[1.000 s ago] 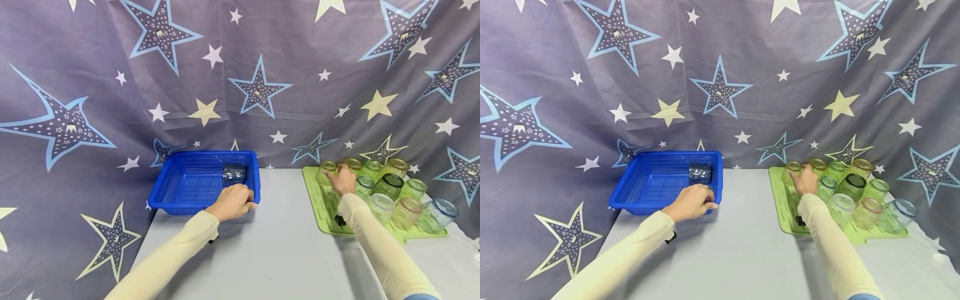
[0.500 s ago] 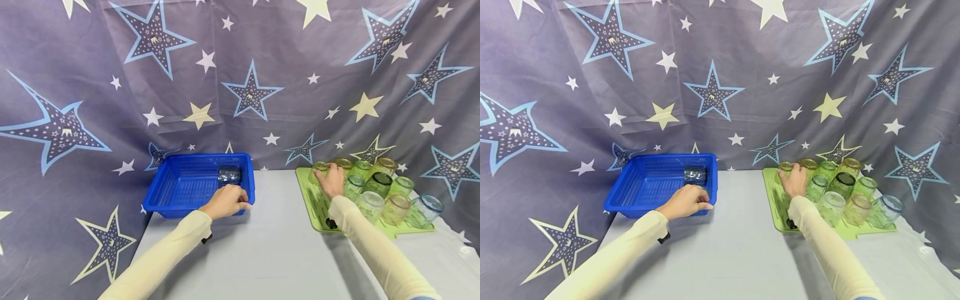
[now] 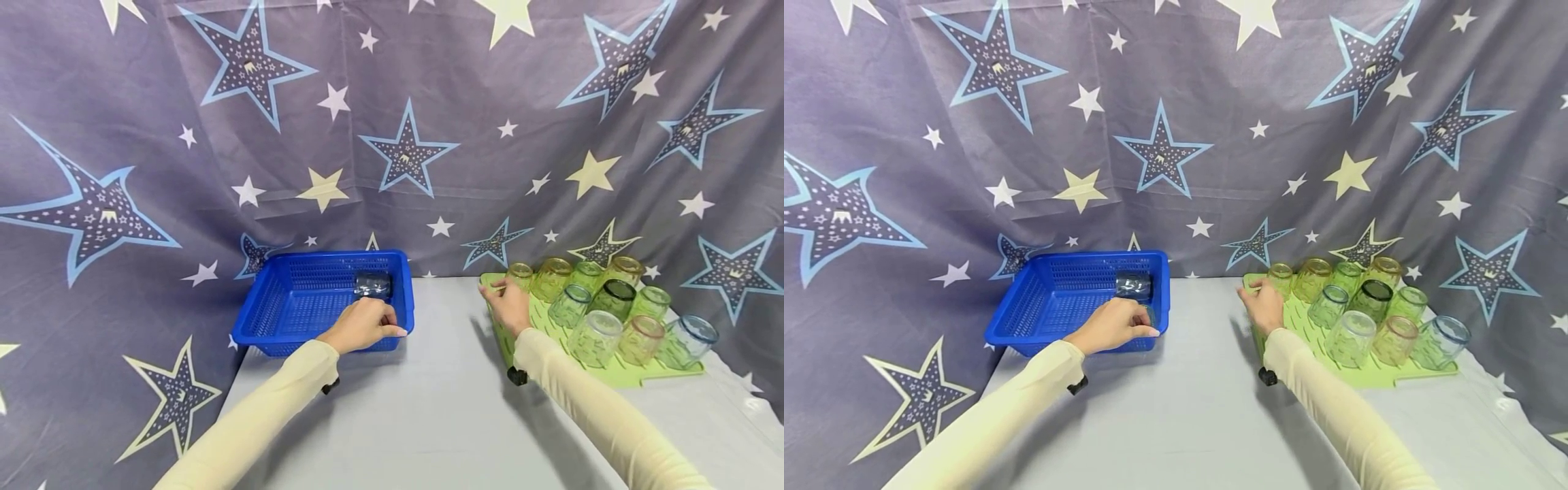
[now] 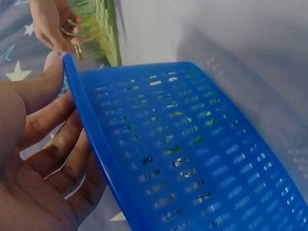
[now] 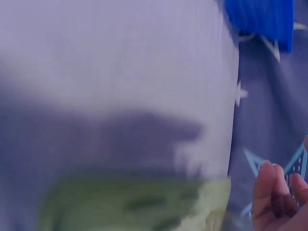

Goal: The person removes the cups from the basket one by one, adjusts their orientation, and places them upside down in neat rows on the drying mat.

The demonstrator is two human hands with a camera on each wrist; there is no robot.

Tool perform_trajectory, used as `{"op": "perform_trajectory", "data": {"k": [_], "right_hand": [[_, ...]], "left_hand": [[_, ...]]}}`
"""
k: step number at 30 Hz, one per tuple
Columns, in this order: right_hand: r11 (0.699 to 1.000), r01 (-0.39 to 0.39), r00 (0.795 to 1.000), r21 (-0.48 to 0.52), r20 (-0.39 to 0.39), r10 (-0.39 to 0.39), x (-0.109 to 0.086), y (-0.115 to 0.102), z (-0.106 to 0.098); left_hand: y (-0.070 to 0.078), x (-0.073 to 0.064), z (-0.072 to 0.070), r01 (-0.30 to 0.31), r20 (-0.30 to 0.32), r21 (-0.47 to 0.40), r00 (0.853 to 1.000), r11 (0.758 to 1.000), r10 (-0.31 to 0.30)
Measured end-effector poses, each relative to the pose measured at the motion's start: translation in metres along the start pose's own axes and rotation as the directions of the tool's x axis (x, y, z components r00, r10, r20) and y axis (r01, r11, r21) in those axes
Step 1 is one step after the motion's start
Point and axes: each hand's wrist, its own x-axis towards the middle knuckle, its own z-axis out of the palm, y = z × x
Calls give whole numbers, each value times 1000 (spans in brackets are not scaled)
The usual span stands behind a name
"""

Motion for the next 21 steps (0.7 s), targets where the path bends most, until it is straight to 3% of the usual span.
{"op": "perform_trajectory", "data": {"k": [5,13,17,21], "right_hand": [[990,-61,992,128,116,47,-14,-12,16],[975,-85,976,206,215,40,-33,-28,37],[952,-126,954,281,297,39,-48,-35,50],[911,-169,917,376,398,5,-66,-43,63]], "left_hand": [[-4,-1,-6,14,-15,6,1000,1000,-14],[-14,-2,-16,63,-19,32,998,998,-62],[-23,-2,-21,100,-33,40,995,994,-98],[-32,-2,-27,123,-42,56,992,991,-121]]}}
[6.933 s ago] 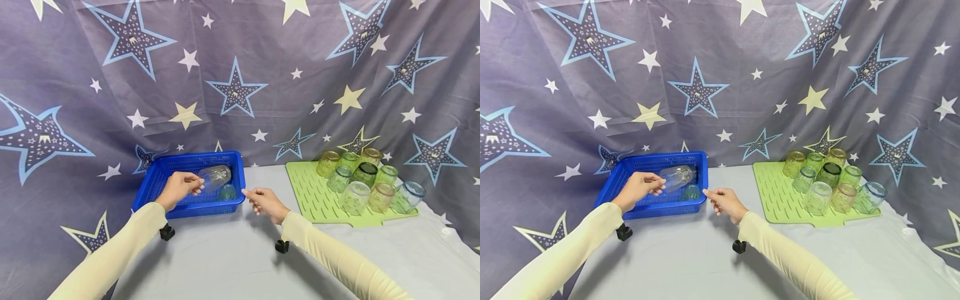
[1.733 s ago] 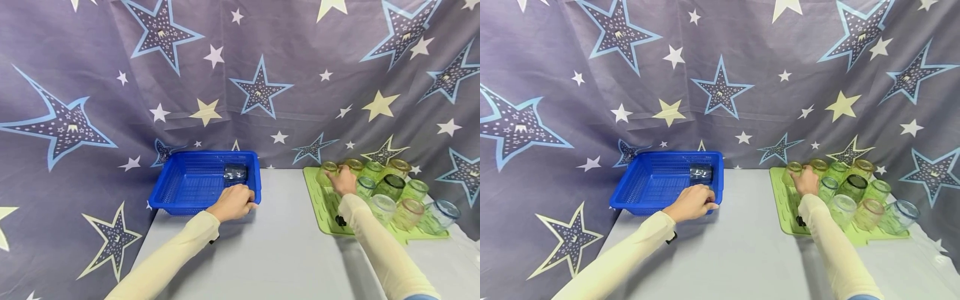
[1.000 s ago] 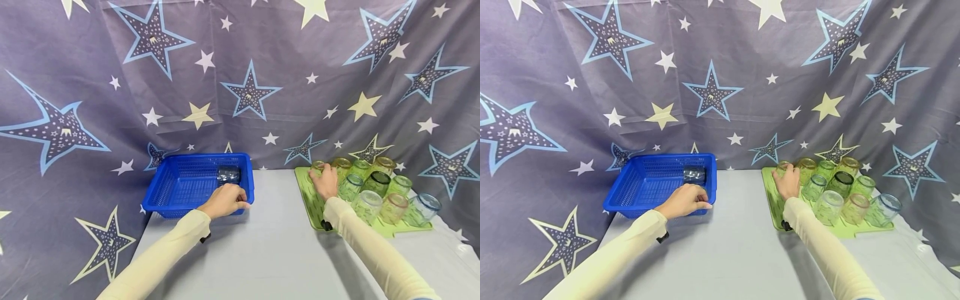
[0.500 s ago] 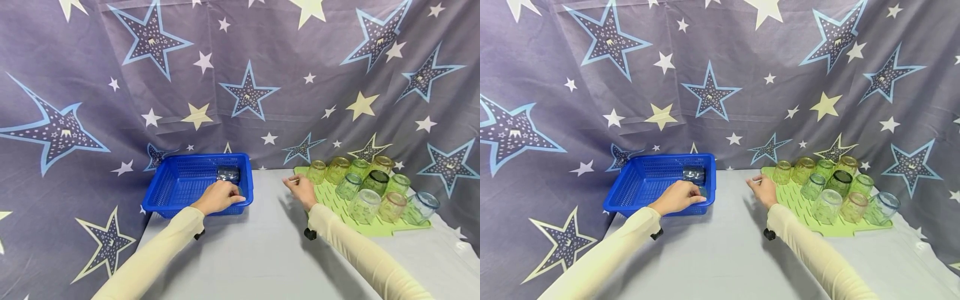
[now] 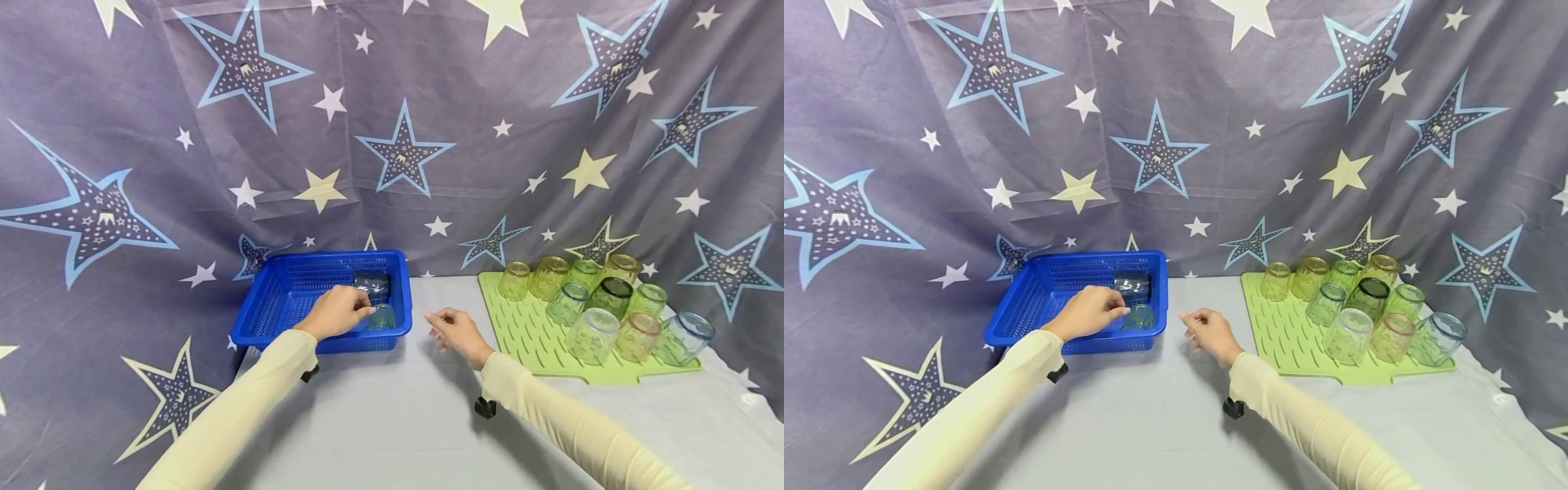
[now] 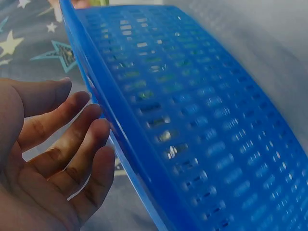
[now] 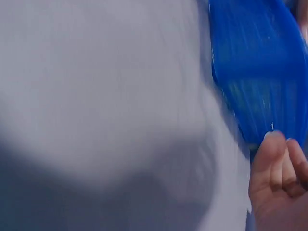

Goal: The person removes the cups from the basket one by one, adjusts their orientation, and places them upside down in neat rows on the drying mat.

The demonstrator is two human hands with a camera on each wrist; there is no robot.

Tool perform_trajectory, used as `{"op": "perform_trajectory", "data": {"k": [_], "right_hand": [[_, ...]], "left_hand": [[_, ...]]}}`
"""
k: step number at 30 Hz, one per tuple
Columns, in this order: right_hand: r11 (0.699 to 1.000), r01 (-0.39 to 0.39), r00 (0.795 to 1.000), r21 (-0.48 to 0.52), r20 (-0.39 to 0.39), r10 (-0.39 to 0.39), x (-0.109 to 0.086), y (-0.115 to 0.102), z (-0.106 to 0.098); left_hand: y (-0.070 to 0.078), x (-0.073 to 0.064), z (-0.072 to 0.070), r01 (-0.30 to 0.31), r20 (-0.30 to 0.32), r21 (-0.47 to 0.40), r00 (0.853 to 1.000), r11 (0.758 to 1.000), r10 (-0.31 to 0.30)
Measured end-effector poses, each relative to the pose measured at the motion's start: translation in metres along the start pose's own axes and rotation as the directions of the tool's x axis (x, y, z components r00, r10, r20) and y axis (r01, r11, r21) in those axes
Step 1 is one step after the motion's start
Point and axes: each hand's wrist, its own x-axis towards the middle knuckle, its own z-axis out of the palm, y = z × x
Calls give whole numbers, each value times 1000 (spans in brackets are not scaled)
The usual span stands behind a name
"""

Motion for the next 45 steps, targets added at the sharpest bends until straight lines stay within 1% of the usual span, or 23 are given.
{"op": "perform_trajectory", "data": {"k": [4,6,10,15,17,20,23,25,29,31,33,39,43,45], "right_hand": [[996,7,994,87,104,-16,-9,-4,13],[993,15,990,119,137,-31,-12,-7,17],[988,6,989,157,147,-30,-15,-9,22],[981,-30,989,191,149,2,-17,-11,25],[978,-40,988,203,156,8,-17,-11,25],[975,-50,987,217,163,14,-17,-11,26],[973,-52,986,224,166,14,-17,-9,28],[973,-49,986,226,165,12,-17,-9,30],[970,-41,987,241,158,2,-18,-9,33],[968,-36,988,249,153,-3,-18,-9,34],[964,-34,989,262,149,-6,-19,-8,35],[965,-39,992,258,122,7,-22,-9,35],[969,-36,991,245,131,4,-21,-10,35],[970,-35,991,240,134,3,-21,-10,34]], "left_hand": [[-6,5,-2,8,4,19,1000,1000,-8],[-9,7,-3,21,11,10,1000,1000,-21],[-14,13,-7,49,28,-19,998,999,-49],[-24,21,-17,98,30,-39,995,994,-97],[-28,25,-21,115,23,-59,993,992,-114],[-35,32,-25,127,26,-116,992,985,-125],[-42,38,-27,152,46,-184,988,971,-146],[-47,42,-28,174,66,-231,984,957,-163],[-57,50,-31,235,85,-324,972,917,-219],[-62,55,-30,261,89,-353,965,898,-246],[-66,60,-29,278,94,-363,961,890,-262],[-74,72,-18,309,119,-347,951,886,-285],[-77,77,-11,343,124,-330,939,879,-320],[-78,79,-8,354,132,-322,935,878,-328]]}}
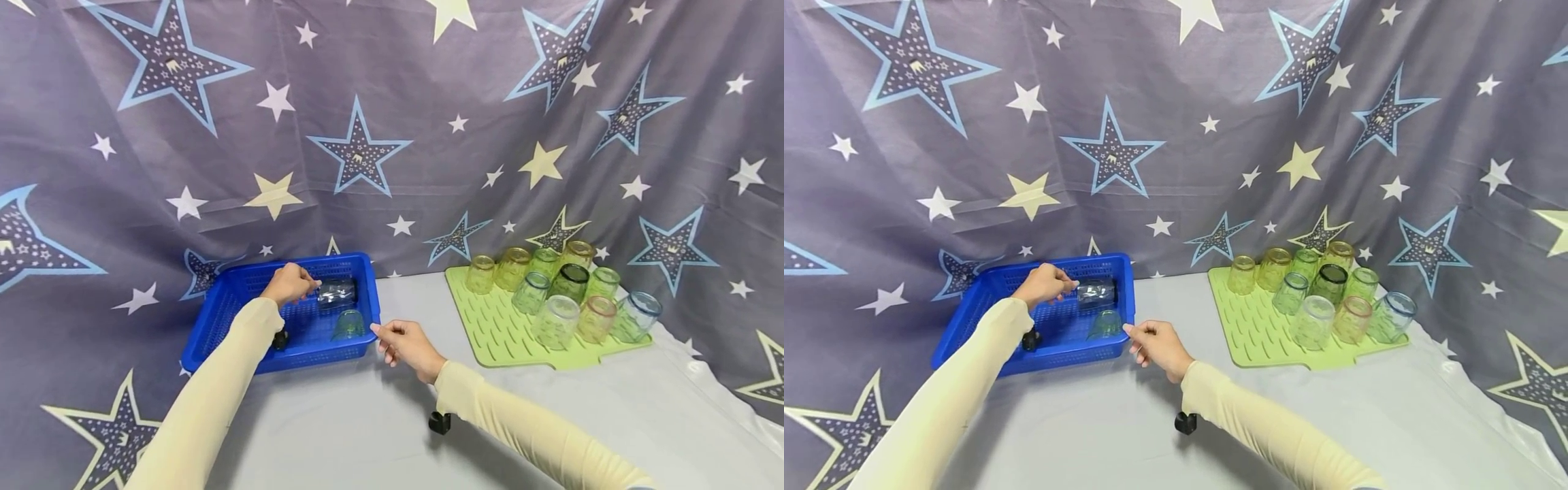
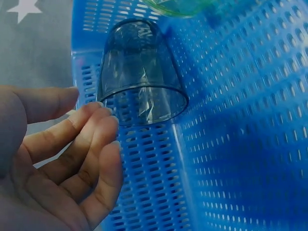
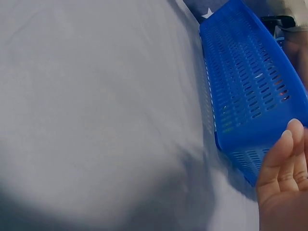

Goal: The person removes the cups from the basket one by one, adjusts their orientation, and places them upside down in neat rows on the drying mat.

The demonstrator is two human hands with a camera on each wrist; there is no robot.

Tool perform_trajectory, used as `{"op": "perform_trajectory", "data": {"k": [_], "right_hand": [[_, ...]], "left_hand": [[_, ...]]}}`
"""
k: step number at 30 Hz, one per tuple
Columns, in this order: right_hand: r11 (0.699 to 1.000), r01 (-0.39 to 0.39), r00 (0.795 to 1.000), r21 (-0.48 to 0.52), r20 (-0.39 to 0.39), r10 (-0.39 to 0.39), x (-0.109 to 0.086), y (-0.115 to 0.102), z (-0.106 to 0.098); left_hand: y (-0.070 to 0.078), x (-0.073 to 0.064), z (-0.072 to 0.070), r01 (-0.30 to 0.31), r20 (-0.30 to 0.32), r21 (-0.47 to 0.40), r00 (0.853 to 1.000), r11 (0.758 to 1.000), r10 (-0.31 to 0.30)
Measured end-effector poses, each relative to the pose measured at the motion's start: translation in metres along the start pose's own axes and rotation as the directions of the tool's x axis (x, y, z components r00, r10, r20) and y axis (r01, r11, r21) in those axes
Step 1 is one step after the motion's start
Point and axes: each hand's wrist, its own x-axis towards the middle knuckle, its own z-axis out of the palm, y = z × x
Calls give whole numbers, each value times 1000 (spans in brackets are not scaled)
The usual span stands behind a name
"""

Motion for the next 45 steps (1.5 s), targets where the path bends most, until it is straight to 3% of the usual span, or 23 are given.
{"op": "perform_trajectory", "data": {"k": [17,23,29,33,45], "right_hand": [[1000,3,1000,-7,-4,-3,3,5,3],[1000,4,1000,-5,-3,-4,4,5,4],[1000,-3,1000,-5,-17,3,4,5,1],[1000,0,1000,-7,-16,0,4,5,0],[1000,16,1000,-17,-25,-17,4,6,1]], "left_hand": [[-3,13,16,42,54,37,998,998,-44],[-2,14,19,41,30,2,999,999,-41],[-4,16,21,60,35,-88,998,994,-57],[-2,14,17,65,6,-116,998,991,-65],[15,-1,-3,-21,-13,-72,1000,997,20]]}}
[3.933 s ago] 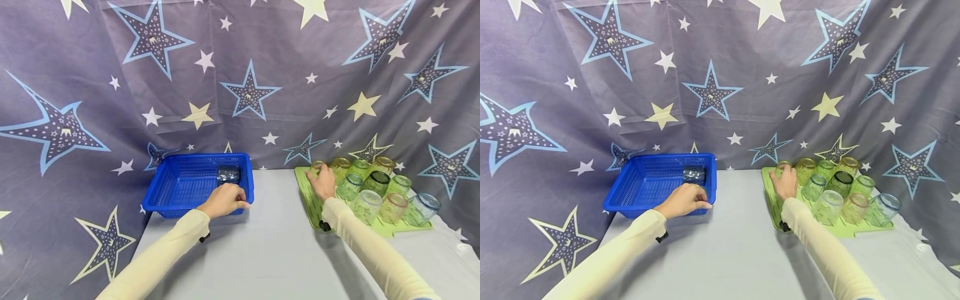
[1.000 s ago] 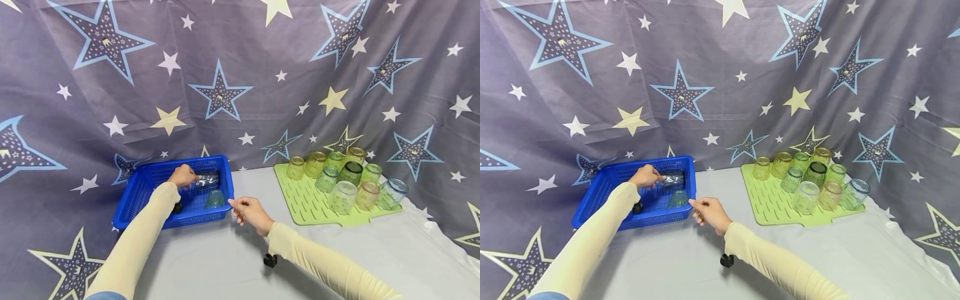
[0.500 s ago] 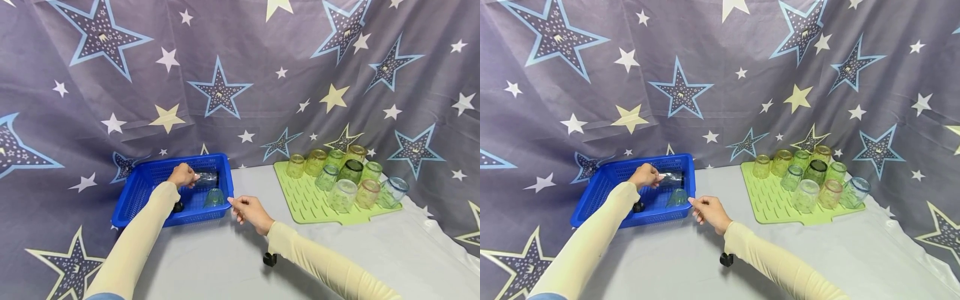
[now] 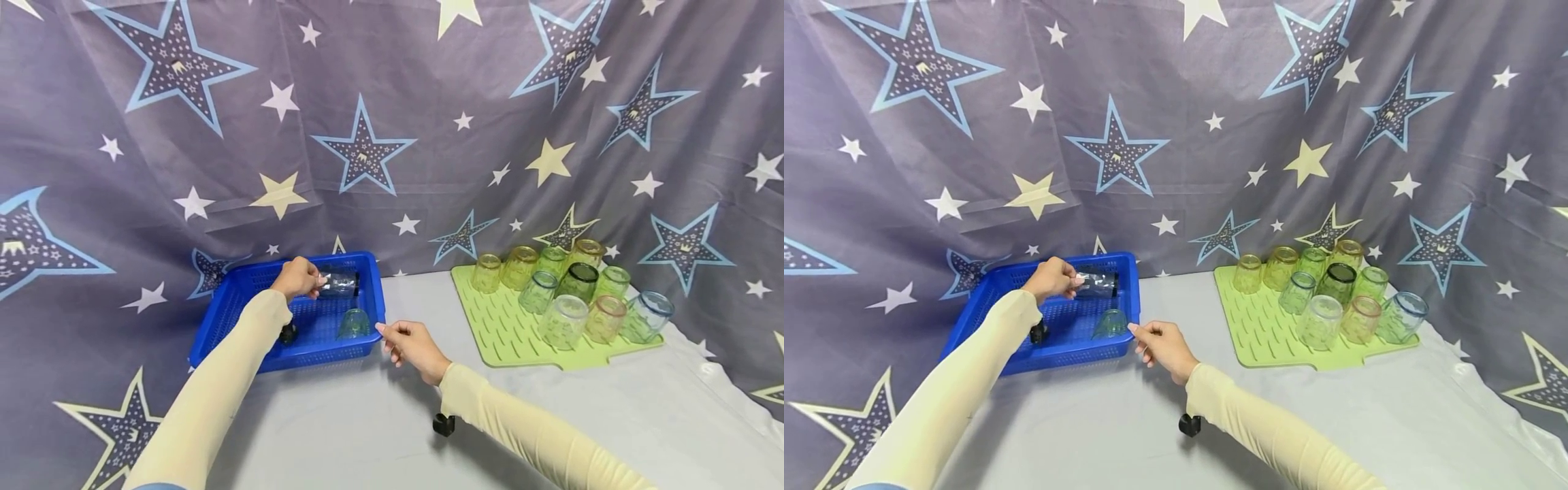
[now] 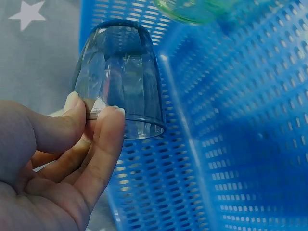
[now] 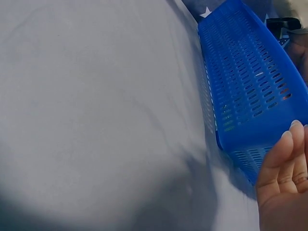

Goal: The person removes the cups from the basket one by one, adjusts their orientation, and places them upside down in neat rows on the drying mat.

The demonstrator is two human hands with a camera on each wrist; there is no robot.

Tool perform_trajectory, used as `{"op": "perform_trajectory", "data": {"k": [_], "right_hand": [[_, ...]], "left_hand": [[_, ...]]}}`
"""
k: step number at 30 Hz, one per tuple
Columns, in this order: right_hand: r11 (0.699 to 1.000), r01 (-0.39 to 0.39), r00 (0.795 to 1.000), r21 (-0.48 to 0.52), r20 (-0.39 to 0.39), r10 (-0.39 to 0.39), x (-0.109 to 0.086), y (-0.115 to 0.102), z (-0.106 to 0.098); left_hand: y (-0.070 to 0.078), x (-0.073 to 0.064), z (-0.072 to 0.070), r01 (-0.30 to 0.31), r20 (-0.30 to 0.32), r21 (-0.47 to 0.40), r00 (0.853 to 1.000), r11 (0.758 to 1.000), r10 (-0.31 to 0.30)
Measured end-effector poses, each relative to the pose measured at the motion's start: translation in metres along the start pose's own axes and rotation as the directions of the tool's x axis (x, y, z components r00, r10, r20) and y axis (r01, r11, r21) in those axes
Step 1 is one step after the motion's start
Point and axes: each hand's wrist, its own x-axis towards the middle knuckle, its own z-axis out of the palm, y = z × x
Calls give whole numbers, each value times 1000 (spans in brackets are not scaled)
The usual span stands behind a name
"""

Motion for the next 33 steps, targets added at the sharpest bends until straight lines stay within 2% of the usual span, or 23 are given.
{"op": "perform_trajectory", "data": {"k": [8,16,23,29,33], "right_hand": [[1000,-5,1000,2,-15,5,1,0,0],[1000,4,1000,-1,0,-4,0,1,-1],[1000,-7,1000,-11,0,7,-1,0,-1],[999,-19,999,-48,-35,18,0,-9,-4],[998,3,998,-64,-70,-7,2,-15,-6]], "left_hand": [[11,-11,-10,-25,12,-8,1000,1000,25],[19,-32,-13,-11,66,-89,998,996,17],[26,-45,-19,-33,65,-63,997,997,37],[33,-63,-12,-51,93,-73,994,996,57],[38,-75,-5,-56,95,-97,993,994,65]]}}
